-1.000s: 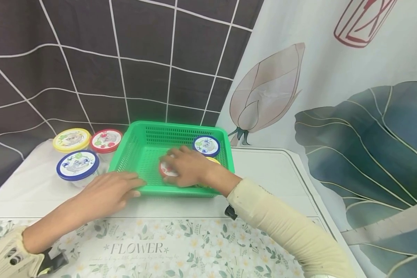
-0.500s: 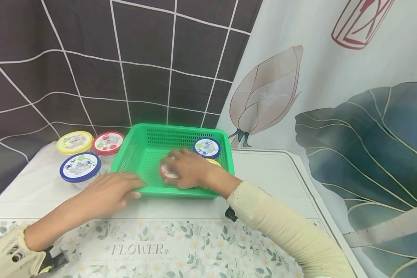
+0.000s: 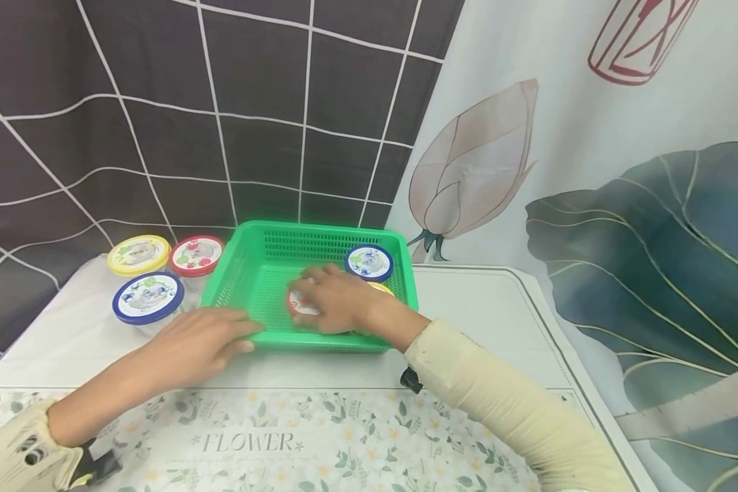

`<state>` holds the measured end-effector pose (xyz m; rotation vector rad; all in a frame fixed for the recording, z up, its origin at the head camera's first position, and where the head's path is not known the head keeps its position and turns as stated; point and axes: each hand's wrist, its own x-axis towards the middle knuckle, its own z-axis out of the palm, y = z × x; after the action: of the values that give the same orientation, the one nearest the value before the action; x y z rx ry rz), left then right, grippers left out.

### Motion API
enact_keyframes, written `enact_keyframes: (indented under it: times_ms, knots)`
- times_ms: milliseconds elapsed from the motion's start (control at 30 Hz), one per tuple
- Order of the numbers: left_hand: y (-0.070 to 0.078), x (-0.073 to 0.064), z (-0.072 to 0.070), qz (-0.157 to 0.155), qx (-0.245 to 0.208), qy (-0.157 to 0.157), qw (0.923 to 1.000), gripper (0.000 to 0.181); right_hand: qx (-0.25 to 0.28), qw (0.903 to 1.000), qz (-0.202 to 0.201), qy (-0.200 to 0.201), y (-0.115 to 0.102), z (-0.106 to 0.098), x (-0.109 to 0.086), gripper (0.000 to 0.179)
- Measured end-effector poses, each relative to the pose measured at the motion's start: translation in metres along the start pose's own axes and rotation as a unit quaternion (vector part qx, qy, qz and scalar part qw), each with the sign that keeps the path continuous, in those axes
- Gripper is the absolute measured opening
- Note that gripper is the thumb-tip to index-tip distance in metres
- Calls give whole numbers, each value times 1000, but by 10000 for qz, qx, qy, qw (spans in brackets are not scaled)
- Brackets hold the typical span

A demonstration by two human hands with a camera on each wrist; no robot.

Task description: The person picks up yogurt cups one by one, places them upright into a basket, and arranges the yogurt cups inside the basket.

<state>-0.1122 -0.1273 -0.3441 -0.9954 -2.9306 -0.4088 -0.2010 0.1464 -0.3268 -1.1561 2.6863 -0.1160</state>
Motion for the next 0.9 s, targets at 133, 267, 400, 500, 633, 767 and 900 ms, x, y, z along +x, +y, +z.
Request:
enact_keyframes:
  times_ms: [133,267,400,500,633,767,900]
  knots:
    - [-2,-1,1,14,-101,-22,9999,31,32,10000,91,-10,1,0,-4,73]
    - [-7,0,2,14,-315,5,9995,38,-7,9998,208,45,3,-1,-13,75]
    - [-14,-1,2,-178,-532,209,9982,50,-29,9993,334,135,3,-5,-26,75]
    - [-20,-2,-4,-314,-621,496,9963,53,-141,9989,341,282,6,-5,-40,73]
    - [-36,-5,-20,-542,-613,756,9938,56,-221,9980,256,531,10,-4,-63,71]
    - [-58,-10,-34,-930,-438,848,9911,58,-274,9955,129,900,11,-2,-86,65]
    - [-77,-15,-37,-1364,-439,796,9865,56,-400,9907,28,1300,12,4,-107,57]
